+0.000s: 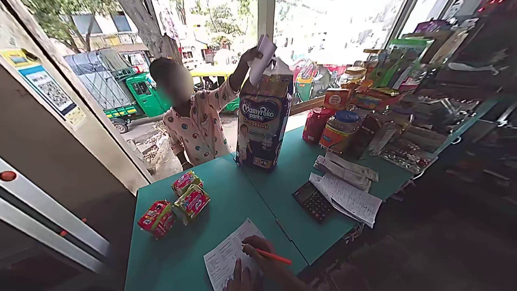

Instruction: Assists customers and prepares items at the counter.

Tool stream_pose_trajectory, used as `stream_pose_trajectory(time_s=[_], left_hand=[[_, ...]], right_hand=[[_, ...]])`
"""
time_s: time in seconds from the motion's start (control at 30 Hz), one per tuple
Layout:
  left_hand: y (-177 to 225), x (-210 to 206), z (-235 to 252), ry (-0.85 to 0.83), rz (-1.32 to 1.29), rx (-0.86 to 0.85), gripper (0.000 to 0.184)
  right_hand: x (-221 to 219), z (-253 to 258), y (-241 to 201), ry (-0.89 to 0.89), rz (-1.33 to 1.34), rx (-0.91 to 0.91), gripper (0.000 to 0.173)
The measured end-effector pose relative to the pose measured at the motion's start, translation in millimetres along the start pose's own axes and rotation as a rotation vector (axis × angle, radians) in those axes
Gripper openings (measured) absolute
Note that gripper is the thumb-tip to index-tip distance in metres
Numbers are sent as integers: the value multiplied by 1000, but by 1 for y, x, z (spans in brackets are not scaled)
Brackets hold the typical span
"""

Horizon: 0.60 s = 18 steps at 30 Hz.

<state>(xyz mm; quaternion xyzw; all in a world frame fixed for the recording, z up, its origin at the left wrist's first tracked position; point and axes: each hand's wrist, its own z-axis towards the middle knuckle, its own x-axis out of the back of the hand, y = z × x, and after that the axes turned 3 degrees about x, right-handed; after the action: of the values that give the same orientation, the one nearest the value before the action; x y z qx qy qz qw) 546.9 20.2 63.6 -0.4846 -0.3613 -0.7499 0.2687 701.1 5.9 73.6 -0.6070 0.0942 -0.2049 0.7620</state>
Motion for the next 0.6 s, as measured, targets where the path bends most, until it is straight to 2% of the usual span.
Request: stream_pose_trajectory(time_s=[0.6], left_hand=[[-1, 0, -1, 40, 8, -25, 40]], right_hand=[[-4, -4, 8, 28, -132, 80, 26]])
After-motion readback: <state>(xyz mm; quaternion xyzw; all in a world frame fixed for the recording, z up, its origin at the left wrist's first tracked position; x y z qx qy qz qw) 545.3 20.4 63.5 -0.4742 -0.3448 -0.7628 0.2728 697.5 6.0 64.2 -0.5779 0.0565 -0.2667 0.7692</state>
